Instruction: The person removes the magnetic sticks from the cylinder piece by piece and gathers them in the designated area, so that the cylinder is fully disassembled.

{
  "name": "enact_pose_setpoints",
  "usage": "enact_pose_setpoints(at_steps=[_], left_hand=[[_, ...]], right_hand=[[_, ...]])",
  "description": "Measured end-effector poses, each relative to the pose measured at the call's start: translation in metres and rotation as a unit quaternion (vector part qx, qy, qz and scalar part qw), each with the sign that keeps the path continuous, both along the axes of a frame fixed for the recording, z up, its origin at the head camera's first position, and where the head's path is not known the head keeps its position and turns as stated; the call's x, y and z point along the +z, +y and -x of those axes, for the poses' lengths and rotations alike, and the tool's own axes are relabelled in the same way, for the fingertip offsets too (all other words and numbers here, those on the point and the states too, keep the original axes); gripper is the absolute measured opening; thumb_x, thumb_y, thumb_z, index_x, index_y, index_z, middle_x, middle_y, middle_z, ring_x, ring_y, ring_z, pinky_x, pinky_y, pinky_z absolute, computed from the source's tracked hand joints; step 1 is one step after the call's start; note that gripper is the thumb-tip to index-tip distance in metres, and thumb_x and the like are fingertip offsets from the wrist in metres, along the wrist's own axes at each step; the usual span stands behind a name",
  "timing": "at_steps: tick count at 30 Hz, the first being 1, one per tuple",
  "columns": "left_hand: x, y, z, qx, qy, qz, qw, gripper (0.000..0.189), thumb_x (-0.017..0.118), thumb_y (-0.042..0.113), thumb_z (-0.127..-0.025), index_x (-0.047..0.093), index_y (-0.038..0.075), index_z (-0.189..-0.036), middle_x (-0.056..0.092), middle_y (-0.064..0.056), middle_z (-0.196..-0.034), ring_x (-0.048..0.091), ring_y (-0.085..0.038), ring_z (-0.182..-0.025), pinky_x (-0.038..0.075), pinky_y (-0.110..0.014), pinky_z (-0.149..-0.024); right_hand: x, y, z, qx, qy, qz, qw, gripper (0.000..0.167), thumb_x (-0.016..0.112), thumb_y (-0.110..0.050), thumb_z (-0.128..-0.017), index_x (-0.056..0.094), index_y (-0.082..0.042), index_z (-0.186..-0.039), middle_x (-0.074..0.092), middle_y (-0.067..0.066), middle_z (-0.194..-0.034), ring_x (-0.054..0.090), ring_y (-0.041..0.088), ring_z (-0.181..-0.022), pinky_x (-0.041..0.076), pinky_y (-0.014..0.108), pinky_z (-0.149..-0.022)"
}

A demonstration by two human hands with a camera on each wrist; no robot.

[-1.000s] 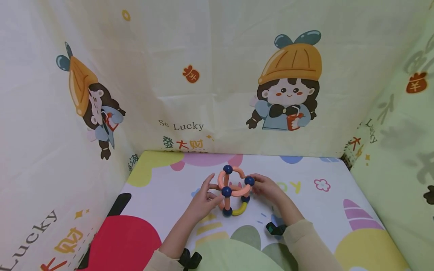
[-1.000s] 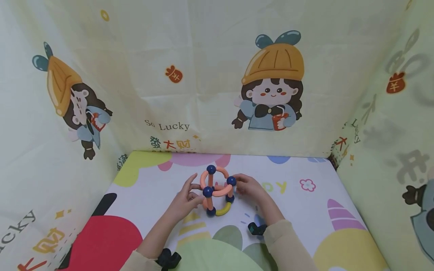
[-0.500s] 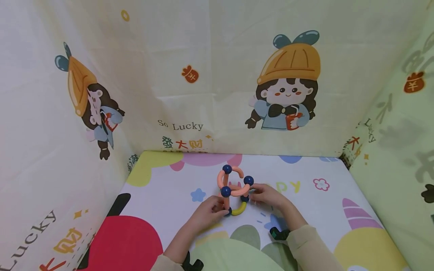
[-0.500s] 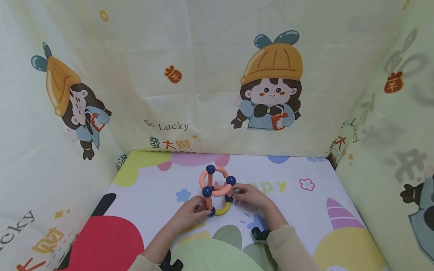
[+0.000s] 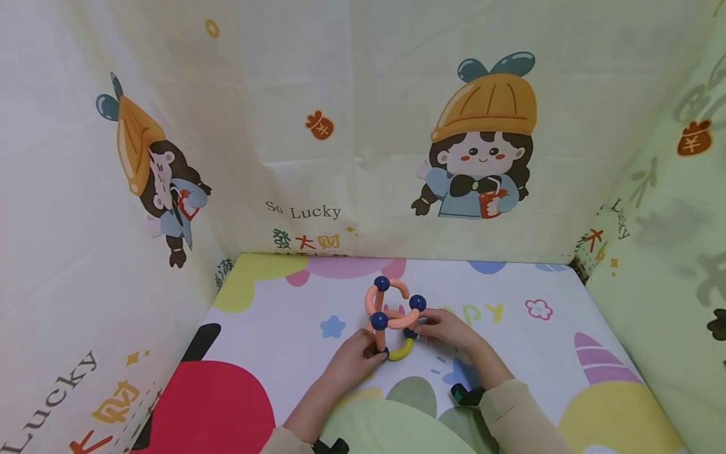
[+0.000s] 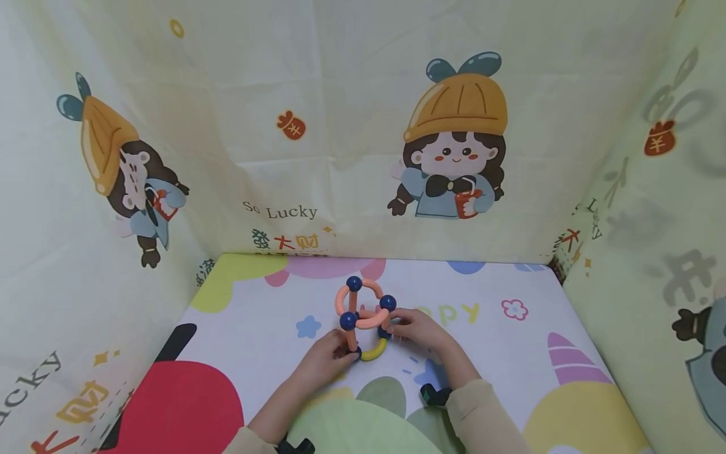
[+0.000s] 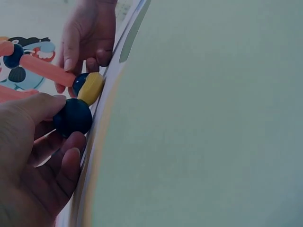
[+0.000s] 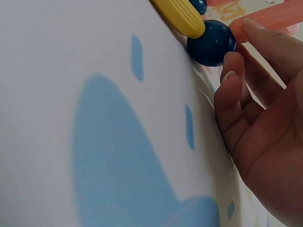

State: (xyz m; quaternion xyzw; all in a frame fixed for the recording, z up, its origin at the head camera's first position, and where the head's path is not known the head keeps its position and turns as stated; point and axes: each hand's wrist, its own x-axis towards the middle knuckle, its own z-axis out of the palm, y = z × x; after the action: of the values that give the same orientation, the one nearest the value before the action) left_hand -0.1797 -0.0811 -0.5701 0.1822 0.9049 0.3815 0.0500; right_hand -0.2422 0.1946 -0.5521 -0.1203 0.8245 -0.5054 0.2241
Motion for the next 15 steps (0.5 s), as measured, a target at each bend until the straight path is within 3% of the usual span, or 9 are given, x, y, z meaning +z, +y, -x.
enact_pose_setpoints(at_steps=[6,15], left_hand=[[0.0012,0.0013,-0.0013,0.005,0.014,0.006,0.9999,0.018,0.068,0.041,-0.092,0.066,0.025,-0.099,0.058,0.008,-0.101,0.051,-0.004,-0.079,0.045,-0.023,-0.069],[0.0033,-0.0029,0.0025,0.007,0.0,0.019,0.9998,0.017,0.067,0.043,-0.092,0.066,0.028,-0.098,0.056,0.012,-0.095,0.051,-0.006,-0.076,0.045,-0.023,-0.067]], right_hand=[[-0.0023,0.001,-0.0015,-0.003,0.005,-0.004,1.0,0.025,0.068,-0.034,-0.093,0.069,-0.02,-0.114,0.065,0.006,-0.086,0.059,0.021,-0.074,0.05,0.032,-0.069],[-0.0021,0.0009,-0.0073,-0.01,0.016,-0.016,0.9997,0.025,0.068,-0.031,-0.093,0.069,-0.02,-0.115,0.066,0.007,-0.085,0.059,0.021,-0.075,0.05,0.031,-0.067]])
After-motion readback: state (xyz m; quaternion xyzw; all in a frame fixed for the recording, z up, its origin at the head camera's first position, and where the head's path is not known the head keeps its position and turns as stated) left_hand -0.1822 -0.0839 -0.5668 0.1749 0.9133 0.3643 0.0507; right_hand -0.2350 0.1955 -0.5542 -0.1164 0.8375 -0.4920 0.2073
